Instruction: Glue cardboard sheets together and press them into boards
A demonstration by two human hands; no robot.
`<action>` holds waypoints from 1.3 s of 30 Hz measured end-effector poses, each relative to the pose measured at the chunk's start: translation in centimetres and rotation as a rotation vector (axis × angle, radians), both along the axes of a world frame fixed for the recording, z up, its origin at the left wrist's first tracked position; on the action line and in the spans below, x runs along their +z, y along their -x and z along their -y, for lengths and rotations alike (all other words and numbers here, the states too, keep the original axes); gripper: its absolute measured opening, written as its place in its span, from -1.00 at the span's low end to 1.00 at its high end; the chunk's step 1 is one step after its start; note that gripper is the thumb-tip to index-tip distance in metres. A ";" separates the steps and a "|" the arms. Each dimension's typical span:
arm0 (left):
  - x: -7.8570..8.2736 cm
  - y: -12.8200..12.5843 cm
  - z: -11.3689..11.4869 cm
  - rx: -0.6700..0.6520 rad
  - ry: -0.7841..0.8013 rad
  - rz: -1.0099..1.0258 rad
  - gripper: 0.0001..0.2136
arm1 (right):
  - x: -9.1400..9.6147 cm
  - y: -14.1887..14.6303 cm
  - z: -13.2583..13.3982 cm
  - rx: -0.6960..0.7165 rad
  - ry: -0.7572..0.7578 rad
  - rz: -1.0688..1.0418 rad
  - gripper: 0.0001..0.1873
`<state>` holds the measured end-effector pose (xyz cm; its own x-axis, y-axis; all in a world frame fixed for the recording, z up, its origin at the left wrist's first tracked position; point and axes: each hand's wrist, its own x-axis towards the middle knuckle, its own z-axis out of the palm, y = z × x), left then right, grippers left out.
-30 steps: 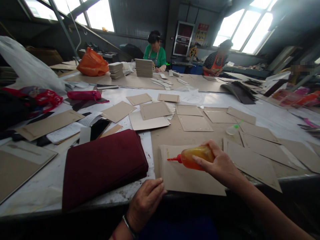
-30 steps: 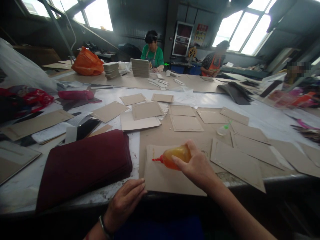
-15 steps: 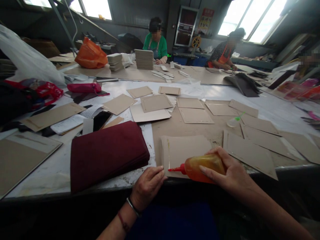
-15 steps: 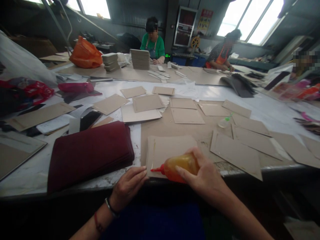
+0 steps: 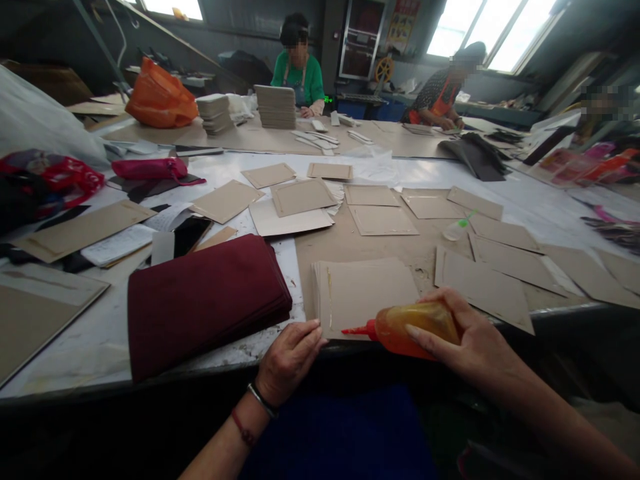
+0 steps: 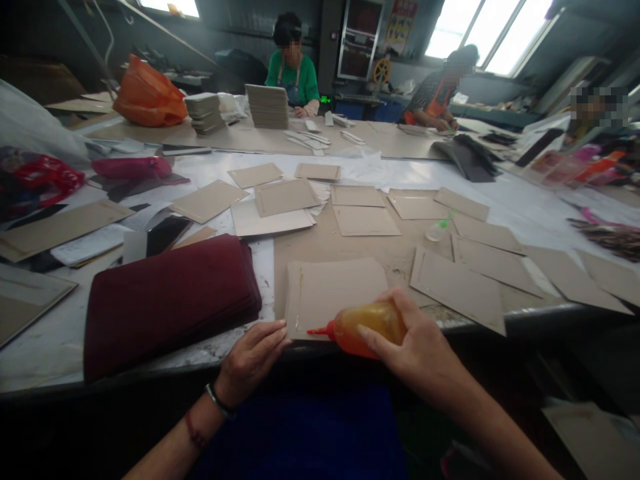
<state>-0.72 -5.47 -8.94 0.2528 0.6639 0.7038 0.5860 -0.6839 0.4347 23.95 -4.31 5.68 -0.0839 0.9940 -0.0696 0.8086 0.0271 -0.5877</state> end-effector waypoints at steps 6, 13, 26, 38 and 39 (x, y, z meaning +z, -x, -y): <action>-0.1 0.1 0.0 -0.007 -0.006 -0.015 -0.75 | 0.3 -2.2 0.7 -0.084 -0.025 0.046 -0.63; 0.0 -0.1 0.0 -0.001 -0.023 -0.021 -0.77 | -0.2 -2.6 1.2 -0.096 -0.024 0.024 -0.64; 0.1 0.0 -0.1 0.006 -0.021 -0.040 -0.73 | -0.5 -1.4 1.2 -0.087 -0.034 -0.071 -0.68; 0.1 0.1 0.0 -0.004 -0.028 -0.059 -0.72 | 0.1 -5.8 2.6 -0.203 -0.042 0.036 -0.64; 0.0 0.1 0.0 -0.004 -0.026 -0.060 -0.71 | 0.2 -6.1 2.7 -0.221 -0.042 0.041 -0.63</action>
